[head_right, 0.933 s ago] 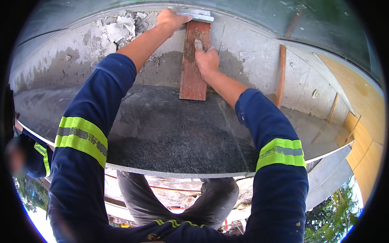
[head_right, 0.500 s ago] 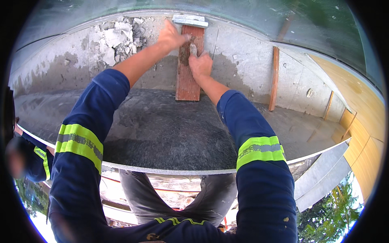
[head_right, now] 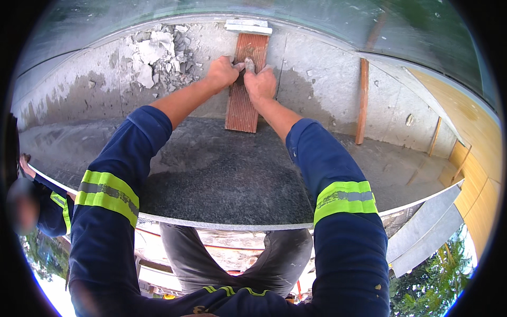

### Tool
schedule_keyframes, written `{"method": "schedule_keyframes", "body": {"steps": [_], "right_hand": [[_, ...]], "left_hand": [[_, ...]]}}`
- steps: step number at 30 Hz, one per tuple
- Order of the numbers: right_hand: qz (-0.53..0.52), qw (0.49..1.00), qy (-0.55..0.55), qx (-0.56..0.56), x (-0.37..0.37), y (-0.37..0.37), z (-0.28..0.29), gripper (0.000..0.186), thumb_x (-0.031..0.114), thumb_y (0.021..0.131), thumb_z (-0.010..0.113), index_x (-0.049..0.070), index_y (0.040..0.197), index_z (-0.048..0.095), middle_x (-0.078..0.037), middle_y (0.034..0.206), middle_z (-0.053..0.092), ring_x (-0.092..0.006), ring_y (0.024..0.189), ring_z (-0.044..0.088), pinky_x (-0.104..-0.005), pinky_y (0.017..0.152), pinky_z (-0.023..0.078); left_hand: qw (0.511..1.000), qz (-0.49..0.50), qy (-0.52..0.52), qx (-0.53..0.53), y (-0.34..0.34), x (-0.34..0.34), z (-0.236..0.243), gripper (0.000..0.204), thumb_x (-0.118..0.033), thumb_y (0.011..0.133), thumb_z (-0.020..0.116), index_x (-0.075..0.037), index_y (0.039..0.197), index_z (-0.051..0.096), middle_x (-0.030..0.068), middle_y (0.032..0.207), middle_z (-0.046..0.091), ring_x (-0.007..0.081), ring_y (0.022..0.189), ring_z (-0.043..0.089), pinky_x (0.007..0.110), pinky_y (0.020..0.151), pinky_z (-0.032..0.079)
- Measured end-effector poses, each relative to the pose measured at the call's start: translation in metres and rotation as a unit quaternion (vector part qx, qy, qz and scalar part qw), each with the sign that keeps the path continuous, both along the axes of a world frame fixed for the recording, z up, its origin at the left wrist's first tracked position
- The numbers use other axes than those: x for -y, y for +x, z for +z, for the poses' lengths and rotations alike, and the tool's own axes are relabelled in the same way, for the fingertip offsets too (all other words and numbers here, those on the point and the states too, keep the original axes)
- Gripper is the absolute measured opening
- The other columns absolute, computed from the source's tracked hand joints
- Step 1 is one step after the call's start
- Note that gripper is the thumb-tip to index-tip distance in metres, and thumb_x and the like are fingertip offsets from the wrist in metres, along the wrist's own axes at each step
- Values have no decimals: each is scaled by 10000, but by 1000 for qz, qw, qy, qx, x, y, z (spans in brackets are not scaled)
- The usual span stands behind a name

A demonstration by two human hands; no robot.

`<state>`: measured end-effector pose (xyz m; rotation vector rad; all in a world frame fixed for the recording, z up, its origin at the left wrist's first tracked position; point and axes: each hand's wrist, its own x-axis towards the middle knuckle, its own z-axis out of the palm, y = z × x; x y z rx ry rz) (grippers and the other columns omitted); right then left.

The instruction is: The person scoops mortar with a trowel and applies it to a curved ledge, then places and adjusts rectangular tiles along the ledge. The person uses a hammer to tap tiles into position and a level to check alignment while a coworker assists nearby.

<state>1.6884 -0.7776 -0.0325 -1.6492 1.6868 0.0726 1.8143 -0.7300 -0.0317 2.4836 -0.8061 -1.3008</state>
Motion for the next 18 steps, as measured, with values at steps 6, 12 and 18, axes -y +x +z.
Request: {"method": "schedule_keyframes", "body": {"steps": [6,12,18], "right_hand": [[19,1000,-18,14,4,-4,-11,650,449,901,754,-142,1152,653,-394,1120,718,-528,1141,695,-519,965,547],[10,999,-3,37,4,-8,-11,605,410,915,732,-148,1136,656,-401,1144,709,-530,1160,685,-526,988,529],[6,999,-5,37,5,-5,-4,580,397,904,729,-137,1122,660,-394,1143,709,-541,1150,681,-535,992,535]], "left_hand": [[998,25,-42,-24,42,6,-9,813,-570,811,891,67,1278,699,270,1227,761,354,1170,751,424,990,601],[943,250,-159,-150,65,46,-29,853,-481,793,953,106,1332,650,233,1274,737,311,1138,736,412,997,604],[888,354,-201,-212,62,64,-29,712,-229,891,917,172,1347,545,248,1296,690,320,1176,719,382,993,644]]}}
